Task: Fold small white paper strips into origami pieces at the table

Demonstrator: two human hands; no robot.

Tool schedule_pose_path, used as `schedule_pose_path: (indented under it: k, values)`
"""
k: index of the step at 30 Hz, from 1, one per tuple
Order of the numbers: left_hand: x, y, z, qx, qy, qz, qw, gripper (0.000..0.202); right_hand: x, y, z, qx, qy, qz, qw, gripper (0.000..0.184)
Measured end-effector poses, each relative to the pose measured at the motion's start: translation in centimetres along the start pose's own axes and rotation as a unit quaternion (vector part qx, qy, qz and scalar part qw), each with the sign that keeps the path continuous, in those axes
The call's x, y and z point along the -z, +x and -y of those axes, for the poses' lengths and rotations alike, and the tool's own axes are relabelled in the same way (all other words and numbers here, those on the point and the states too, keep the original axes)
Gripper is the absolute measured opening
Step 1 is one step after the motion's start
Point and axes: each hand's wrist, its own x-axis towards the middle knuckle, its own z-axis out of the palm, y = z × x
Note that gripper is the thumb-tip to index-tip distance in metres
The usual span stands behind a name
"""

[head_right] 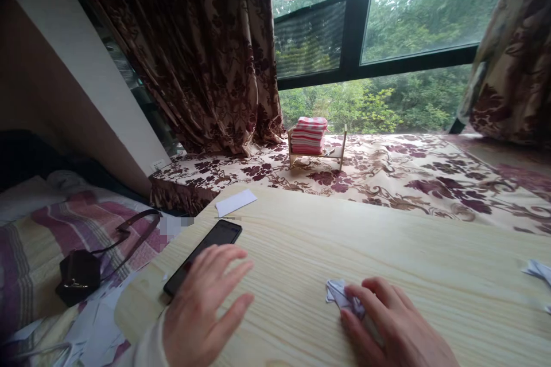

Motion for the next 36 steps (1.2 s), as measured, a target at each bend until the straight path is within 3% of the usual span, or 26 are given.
schedule_pose_path:
  k: [3,6,10,14,18,20,22,24,26,28,30,36]
  values:
    - [-2.2,3.1,-3.5,-0.026,-0.095,0.114,0.989,0.021,-0.1,0.2,-0.1,-0.008,0.01,0.02,1.0,0.025]
    - [-4.6,6.0,-4.8,-0.031,-0.106,0.168,0.98,0.019,0.2,0.8,0.2,-0.034,0.015,0.044,0.998,0.017]
    - [-7.2,7.8,-4.8,-0.01,-0.137,0.162,0.977,0.016,0.8,2.1,0.7,-0.086,0.009,0.115,0.99,0.01]
    - [-8.7,7.2,-4.5,0.018,-0.235,0.114,0.965,0.013,1.0,2.2,1.0,-0.133,0.029,0.116,0.984,0.01]
    - [-8.9,6.6,-4.7,0.071,-0.352,0.129,0.924,0.02,1.0,1.8,1.5,-0.166,0.111,0.099,0.975,0.007]
    - [-8.7,6.8,-4.9,0.139,-0.431,0.175,0.874,0.028,1.1,1.9,1.9,-0.198,0.187,0.099,0.957,0.003]
    - [-8.2,7.2,-4.9,0.22,-0.521,0.23,0.792,0.037,1.3,2.2,2.3,-0.245,0.293,0.099,0.919,0.011]
    - [-7.7,7.5,-4.8,0.273,-0.587,0.274,0.712,0.039,1.6,2.5,2.6,-0.288,0.405,0.091,0.863,0.018]
    - [-7.2,7.8,-4.8,0.29,-0.604,0.308,0.675,0.036,1.9,2.7,2.9,-0.312,0.492,0.077,0.809,0.024]
    - [-6.8,8.0,-5.0,0.277,-0.61,0.332,0.664,0.032,2.2,2.8,3.0,-0.324,0.542,0.07,0.773,0.026]
    - [-6.6,8.0,-5.3,0.258,-0.611,0.339,0.667,0.03,2.4,2.7,3.0,-0.33,0.555,0.067,0.761,0.026]
    - [-6.3,8.0,-6.0,0.266,-0.594,0.331,0.683,0.029,2.9,2.4,2.9,-0.311,0.505,0.064,0.803,0.027]
